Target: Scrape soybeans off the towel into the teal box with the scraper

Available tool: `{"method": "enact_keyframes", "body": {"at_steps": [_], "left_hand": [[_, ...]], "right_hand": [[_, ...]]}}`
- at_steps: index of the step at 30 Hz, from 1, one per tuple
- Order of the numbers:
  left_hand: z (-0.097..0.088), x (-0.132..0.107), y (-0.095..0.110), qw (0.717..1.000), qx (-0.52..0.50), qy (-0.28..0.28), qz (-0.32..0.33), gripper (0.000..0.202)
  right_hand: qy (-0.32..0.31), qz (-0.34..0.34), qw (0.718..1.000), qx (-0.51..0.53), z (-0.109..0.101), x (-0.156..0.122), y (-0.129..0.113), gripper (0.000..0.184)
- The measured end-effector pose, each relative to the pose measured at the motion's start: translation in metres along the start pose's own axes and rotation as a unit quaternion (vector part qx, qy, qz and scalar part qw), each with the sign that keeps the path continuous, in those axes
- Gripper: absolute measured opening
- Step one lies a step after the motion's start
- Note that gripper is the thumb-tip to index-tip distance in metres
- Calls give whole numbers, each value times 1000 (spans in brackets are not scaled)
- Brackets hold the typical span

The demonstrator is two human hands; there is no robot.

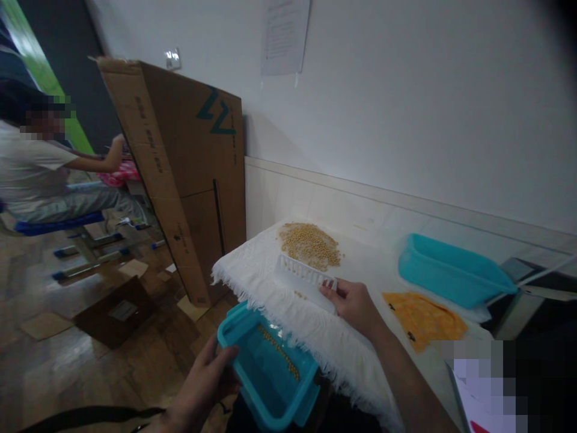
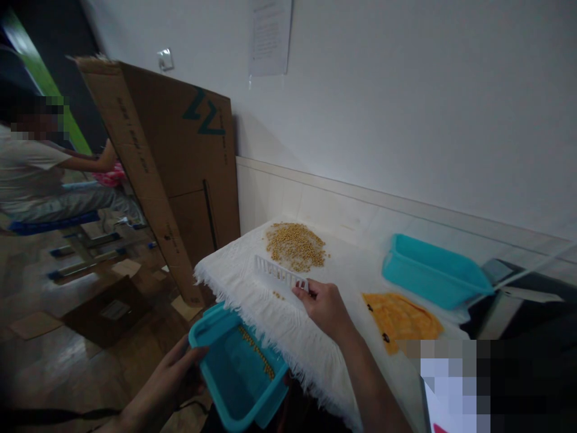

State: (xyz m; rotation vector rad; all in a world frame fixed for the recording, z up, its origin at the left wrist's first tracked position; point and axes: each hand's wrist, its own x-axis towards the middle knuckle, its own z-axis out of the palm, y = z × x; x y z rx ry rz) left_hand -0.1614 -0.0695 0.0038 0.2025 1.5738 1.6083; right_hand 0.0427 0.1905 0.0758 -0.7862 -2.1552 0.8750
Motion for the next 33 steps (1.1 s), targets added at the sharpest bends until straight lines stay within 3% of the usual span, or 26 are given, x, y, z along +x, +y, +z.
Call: {"method": "enact_keyframes", "body": {"at_steps": [4,10,13,15,18,23,27,33], "left_hand": [[0,1,-1,1000,4,6,-2,78],[-1,6,-7,1000,-2,13,-8,80],[-2,7,-7,1000,-3,10,-4,79],[-2,7,-6,1000,-2,7,-8,80],[-1,4,-3,1000,-2,-6,-7,77],[5,-3,4,1000,1,9,-11,75],[7,-5,6,1000,0,9,-8,84],[7,-4,5,1000,7,21,-16,85]], "right_hand": [[11,-55,996,-68,8,-29,-12,41],[73,-171,977,-108,39,-83,-25,28],[74,-229,964,-113,43,-95,-37,30],[92,-250,958,-110,37,-89,-44,31],[128,-224,956,-138,17,-60,-42,35],[162,-144,954,-209,-7,-12,-8,61],[147,-95,966,-193,-4,-7,18,68],[142,-64,969,-192,1,-11,31,71]]}}
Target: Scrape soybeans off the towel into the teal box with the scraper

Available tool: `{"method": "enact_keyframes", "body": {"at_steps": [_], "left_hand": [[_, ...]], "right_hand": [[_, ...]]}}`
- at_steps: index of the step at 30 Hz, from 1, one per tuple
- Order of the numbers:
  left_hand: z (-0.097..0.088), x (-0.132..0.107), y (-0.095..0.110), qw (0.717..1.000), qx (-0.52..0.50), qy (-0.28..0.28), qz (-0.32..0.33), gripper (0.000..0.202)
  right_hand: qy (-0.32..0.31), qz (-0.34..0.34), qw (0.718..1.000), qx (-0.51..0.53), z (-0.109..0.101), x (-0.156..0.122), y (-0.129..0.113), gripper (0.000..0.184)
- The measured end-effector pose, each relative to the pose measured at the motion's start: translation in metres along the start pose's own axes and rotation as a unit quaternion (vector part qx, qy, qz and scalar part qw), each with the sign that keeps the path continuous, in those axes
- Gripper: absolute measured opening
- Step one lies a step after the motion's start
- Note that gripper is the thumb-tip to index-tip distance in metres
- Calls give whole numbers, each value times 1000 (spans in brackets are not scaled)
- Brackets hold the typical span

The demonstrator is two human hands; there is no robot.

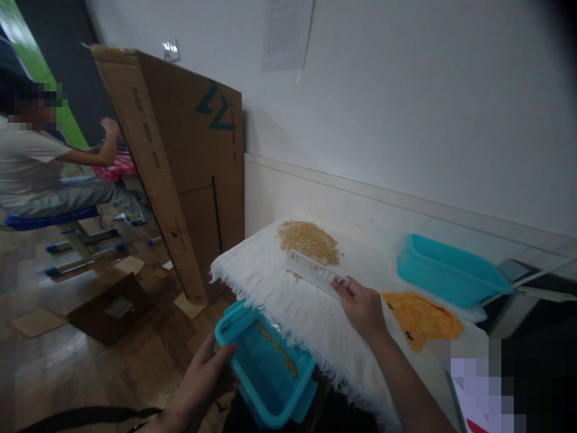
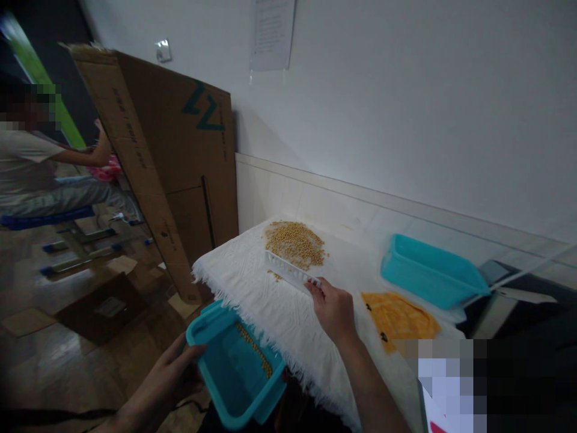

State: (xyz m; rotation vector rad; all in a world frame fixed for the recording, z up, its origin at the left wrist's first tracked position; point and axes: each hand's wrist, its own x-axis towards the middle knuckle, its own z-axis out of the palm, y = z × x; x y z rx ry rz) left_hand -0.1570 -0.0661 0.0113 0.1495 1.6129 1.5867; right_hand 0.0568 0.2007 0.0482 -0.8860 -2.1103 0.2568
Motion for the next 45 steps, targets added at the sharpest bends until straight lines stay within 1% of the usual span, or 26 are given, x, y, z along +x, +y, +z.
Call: {"method": "enact_keyframes", "body": {"at_steps": [3,6,12,19,23,28,33,39,42,45], "left_hand": [[0,0,0,1000,-1,-1,4,82],[0,-1,1,1000,-7,-6,2,83],[0,-1,0,1000,-9,-7,7,81],[0,3,-2,1000,0,6,-2,94],[2,-2,2,1000,-1,-3,3,85],[3,-6,6,1000,1,-5,2,82],[1,-5,3,1000,0,-1,5,79],[0,-2,0,1000,9,4,10,74],[-1,1,-2,1000,11,3,18,72],[-1,3,-3,1000,9,0,14,74]], "right_hand": [[-5,10,1000,-9,1,1,5,70],[-12,12,1000,-17,1,0,10,68],[-16,24,1000,-2,2,0,13,66],[-32,44,998,19,0,1,13,59],[-33,48,998,26,-1,3,13,54],[-49,44,997,35,-1,1,9,54],[-47,29,997,53,-4,-1,3,52],[-61,18,994,83,-6,-5,-3,52],[-69,6,993,98,-5,-9,-5,47],[-81,-6,990,115,-7,-11,-11,40]]}}
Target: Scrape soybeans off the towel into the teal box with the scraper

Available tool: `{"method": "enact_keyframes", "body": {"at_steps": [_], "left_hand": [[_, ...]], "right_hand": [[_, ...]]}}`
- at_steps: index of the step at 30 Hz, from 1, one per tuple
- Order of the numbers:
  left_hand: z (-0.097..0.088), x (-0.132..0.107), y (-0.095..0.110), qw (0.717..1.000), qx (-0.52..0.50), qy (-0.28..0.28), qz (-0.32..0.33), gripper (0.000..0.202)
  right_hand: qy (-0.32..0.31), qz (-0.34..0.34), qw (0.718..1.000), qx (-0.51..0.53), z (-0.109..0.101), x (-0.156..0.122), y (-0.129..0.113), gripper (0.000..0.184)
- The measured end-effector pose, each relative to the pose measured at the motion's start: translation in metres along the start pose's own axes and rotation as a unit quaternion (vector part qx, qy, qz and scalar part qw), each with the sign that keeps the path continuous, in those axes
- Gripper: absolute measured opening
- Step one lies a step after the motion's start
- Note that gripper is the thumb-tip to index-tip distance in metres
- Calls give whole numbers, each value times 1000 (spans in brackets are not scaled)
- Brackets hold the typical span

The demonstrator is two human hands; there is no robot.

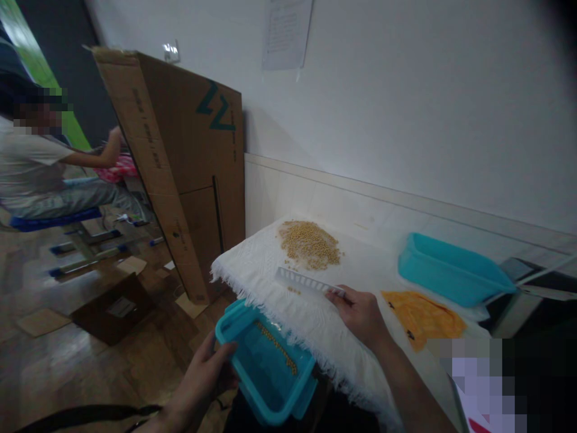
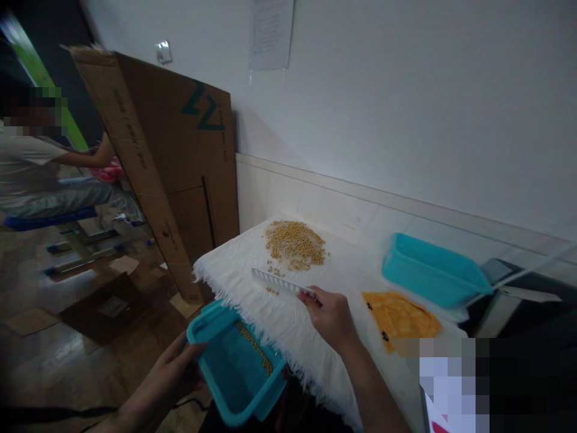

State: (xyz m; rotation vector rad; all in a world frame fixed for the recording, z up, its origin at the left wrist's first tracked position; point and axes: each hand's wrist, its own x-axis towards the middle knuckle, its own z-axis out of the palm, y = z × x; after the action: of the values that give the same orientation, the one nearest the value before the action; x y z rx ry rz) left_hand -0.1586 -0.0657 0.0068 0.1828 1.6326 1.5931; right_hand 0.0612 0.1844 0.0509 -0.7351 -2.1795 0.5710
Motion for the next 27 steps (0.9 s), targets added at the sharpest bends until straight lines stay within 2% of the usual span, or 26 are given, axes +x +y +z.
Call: {"method": "enact_keyframes", "body": {"at_steps": [6,11,18,21,24,27], "left_hand": [[-3,-3,5,999,-3,-31,5,61],[-6,-3,4,999,6,-46,14,68],[-6,1,-5,1000,11,-11,24,70],[-5,-1,-4,999,18,-18,21,61],[-5,-4,-5,999,21,-32,24,52],[-8,-2,-11,999,22,-16,30,52]], "right_hand": [[-22,-28,999,26,-4,-2,-21,45],[-56,-37,996,55,-6,-4,-33,58],[-123,26,982,139,0,-11,-29,61],[-138,67,971,183,5,-15,-25,58],[-113,121,963,212,8,-14,-22,57],[-34,166,962,214,9,-6,-17,60]]}}
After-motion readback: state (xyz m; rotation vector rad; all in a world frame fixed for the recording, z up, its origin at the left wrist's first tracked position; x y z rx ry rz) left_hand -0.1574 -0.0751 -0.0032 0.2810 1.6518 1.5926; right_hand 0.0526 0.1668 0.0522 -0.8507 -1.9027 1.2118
